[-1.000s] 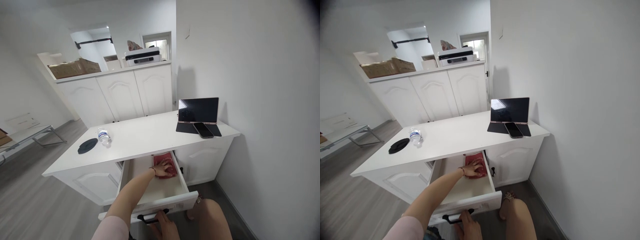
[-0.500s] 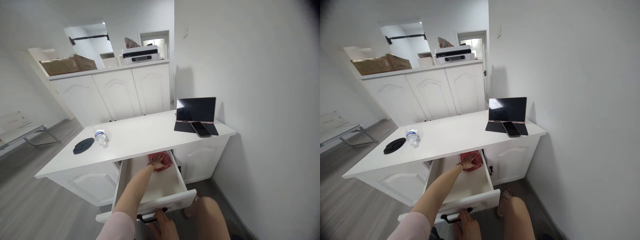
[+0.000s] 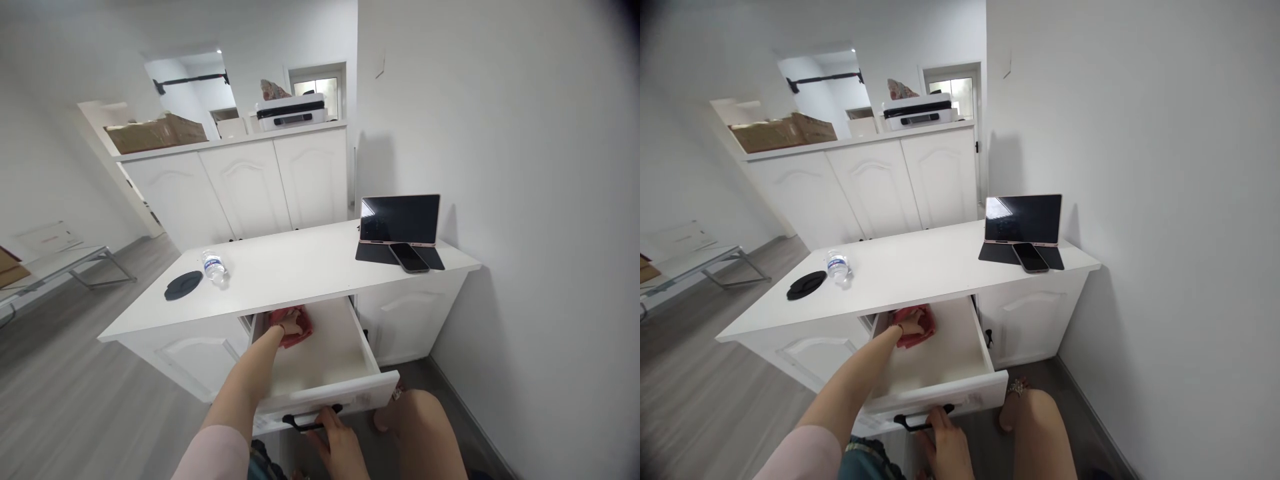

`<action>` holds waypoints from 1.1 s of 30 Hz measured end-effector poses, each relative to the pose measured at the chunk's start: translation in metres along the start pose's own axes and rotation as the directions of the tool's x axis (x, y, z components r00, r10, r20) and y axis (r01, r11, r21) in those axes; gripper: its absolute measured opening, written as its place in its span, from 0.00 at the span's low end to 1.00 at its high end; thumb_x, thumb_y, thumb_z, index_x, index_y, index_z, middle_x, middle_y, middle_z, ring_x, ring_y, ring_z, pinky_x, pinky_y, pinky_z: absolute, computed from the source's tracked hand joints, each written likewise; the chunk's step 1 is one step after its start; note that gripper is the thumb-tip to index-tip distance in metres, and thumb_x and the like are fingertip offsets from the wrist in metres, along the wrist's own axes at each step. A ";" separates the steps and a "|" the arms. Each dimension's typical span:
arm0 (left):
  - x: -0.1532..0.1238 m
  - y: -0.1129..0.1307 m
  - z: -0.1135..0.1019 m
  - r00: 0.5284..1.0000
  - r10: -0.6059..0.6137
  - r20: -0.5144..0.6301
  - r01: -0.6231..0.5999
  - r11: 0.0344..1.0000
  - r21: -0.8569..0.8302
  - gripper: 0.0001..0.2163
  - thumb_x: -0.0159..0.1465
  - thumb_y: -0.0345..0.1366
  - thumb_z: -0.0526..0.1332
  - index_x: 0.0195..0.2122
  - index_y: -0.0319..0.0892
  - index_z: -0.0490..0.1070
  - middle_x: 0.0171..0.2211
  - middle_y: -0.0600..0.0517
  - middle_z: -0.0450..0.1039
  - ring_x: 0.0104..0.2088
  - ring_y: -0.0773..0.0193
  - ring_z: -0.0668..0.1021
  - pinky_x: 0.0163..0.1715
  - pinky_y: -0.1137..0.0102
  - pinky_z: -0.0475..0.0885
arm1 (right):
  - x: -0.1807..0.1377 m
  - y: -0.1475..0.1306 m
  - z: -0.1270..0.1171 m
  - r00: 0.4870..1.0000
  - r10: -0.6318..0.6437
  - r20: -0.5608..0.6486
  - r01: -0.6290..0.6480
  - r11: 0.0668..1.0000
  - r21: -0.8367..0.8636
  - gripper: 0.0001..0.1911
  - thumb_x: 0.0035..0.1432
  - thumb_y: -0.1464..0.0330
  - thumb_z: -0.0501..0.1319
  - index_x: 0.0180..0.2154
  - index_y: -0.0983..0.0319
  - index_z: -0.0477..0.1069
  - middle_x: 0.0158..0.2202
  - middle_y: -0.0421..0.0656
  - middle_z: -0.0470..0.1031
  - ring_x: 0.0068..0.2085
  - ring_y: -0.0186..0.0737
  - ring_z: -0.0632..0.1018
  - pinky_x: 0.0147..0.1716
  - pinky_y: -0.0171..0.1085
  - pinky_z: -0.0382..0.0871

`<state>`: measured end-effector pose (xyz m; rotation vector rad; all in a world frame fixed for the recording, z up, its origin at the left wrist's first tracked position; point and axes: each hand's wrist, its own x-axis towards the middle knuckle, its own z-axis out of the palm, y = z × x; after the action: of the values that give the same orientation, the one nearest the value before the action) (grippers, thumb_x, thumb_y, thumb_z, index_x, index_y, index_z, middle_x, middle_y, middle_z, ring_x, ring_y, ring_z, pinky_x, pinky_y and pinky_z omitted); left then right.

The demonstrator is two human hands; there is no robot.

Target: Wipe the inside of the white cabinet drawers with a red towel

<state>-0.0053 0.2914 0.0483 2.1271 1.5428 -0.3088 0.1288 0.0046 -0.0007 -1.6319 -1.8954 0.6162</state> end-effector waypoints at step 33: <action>-0.109 -0.011 0.040 0.861 0.389 0.326 -0.494 0.790 0.363 0.32 0.50 0.33 0.65 0.58 0.48 0.60 0.60 0.41 0.56 0.55 0.42 0.67 0.51 0.50 0.66 | -0.004 -0.007 -0.007 0.998 -0.012 -0.067 0.014 0.999 0.031 0.05 0.61 0.66 0.55 0.37 0.59 0.68 0.37 0.43 0.77 0.33 0.44 0.80 0.28 0.35 0.67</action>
<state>-0.0484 0.1841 0.0608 2.6026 0.8422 -0.7657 0.1288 -0.0004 0.0084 -1.5999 -1.8376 0.5758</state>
